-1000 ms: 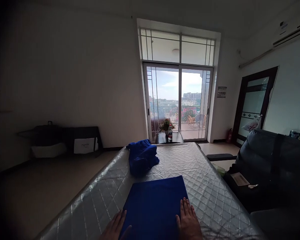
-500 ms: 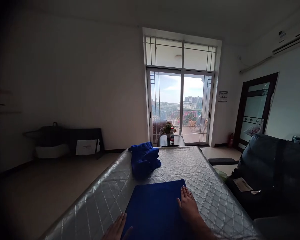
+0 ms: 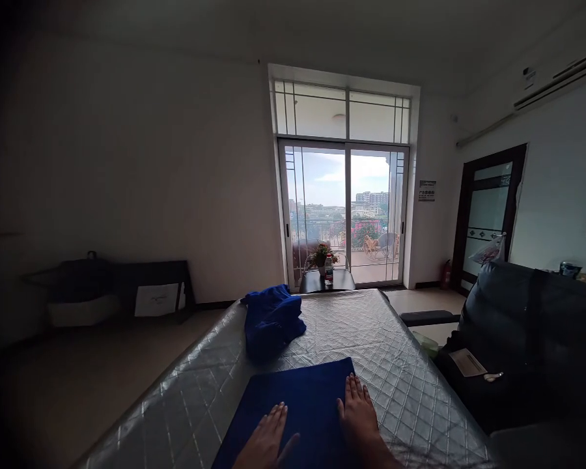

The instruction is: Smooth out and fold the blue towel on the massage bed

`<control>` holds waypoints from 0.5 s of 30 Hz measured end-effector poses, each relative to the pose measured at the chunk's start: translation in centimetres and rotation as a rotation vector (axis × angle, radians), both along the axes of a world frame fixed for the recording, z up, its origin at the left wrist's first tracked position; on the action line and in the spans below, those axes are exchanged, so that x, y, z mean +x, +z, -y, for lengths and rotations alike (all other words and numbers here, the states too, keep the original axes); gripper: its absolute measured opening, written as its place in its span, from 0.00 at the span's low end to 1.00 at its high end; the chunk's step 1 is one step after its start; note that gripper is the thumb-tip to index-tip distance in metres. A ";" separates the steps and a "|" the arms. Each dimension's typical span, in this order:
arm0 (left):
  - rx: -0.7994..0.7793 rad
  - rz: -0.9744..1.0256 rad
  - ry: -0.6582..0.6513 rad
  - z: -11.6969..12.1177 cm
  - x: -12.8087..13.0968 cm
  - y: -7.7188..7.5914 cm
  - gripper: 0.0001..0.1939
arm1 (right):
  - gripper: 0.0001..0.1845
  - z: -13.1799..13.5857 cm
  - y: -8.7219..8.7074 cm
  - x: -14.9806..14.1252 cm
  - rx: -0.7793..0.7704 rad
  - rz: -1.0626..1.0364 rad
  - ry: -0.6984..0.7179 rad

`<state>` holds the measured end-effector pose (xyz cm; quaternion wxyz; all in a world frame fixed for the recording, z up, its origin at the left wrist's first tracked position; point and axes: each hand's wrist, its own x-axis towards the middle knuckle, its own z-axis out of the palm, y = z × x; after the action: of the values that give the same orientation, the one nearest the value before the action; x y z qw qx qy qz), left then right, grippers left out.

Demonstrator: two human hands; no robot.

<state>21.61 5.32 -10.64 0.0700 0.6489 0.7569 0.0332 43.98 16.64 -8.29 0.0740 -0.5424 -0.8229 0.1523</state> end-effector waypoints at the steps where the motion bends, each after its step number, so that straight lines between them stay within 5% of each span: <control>1: 0.022 0.055 -0.063 -1.3 2.5 0.7 0.39 | 0.38 0.0 0.0 0.1 0.004 -0.001 0.000; 5: 0.145 0.241 -0.244 -5.2 10.4 2.4 0.37 | 0.37 -0.2 -0.3 0.4 -0.003 0.022 0.044; 8: 0.160 0.240 -0.197 -6.1 11.4 2.6 0.38 | 0.36 -0.4 -0.5 0.5 0.011 0.029 0.054; 11: 0.112 0.137 -0.100 -5.3 8.0 2.4 0.38 | 0.36 -0.4 -0.6 0.3 0.025 0.009 0.018; 15: 0.081 -0.154 -0.014 -2.6 -0.5 2.0 0.26 | 0.37 -0.1 -0.6 0.1 0.018 -0.026 -0.002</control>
<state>21.10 7.87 -8.64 -0.0143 0.6573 0.7534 0.0135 44.04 16.78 -8.85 0.0894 -0.5404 -0.8228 0.1519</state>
